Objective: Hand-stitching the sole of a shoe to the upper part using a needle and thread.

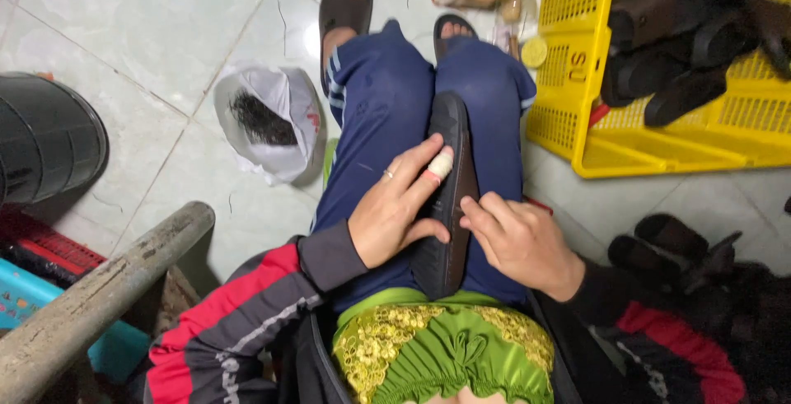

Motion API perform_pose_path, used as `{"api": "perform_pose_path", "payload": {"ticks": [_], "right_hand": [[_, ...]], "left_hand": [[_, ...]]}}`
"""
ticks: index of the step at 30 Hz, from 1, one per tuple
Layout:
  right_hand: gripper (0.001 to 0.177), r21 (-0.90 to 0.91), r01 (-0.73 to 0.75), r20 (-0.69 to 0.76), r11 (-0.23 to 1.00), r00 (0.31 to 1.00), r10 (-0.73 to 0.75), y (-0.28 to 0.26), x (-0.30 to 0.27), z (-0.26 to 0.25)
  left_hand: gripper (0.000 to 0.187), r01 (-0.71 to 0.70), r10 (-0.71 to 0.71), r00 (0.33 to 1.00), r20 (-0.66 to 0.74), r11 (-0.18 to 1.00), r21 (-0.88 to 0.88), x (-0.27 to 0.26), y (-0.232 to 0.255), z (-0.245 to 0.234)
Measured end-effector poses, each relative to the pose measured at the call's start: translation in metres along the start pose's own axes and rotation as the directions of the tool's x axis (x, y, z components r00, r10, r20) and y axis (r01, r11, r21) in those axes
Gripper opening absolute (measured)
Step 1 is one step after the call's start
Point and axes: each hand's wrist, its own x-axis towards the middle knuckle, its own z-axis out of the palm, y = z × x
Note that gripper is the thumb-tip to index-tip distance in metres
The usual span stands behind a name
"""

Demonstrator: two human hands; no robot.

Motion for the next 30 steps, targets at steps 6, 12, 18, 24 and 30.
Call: {"api": "perform_pose_path", "payload": {"ticks": [6,12,18,24,30], "right_hand": [[0.031,0.178,-0.069,0.009,0.982,0.998,0.069,0.007,-0.012,0.009],[0.04,0.386,-0.031,-0.058,0.922,0.997,0.057,0.013,-0.024,0.013],[0.038,0.335,0.021,-0.124,0.942,0.992,0.022,0.006,-0.018,0.01],[0.036,0.297,0.084,-0.182,0.951,0.983,-0.03,-0.003,-0.004,0.001],[0.035,0.356,0.061,-0.208,0.933,0.978,0.015,-0.013,0.008,-0.022]], "left_hand": [[0.093,-0.071,0.071,0.995,-0.07,0.997,0.004,-0.006,0.0,0.004],[0.072,-0.035,0.044,0.996,-0.078,0.993,0.113,-0.004,0.013,-0.007],[0.036,0.102,-0.114,0.985,-0.131,0.99,-0.097,-0.025,0.029,-0.006],[0.003,0.269,-0.347,0.938,-0.001,0.729,-0.629,-0.023,0.024,-0.007],[0.04,0.515,-0.496,0.846,0.197,0.662,-0.545,-0.029,0.008,0.013]]}}
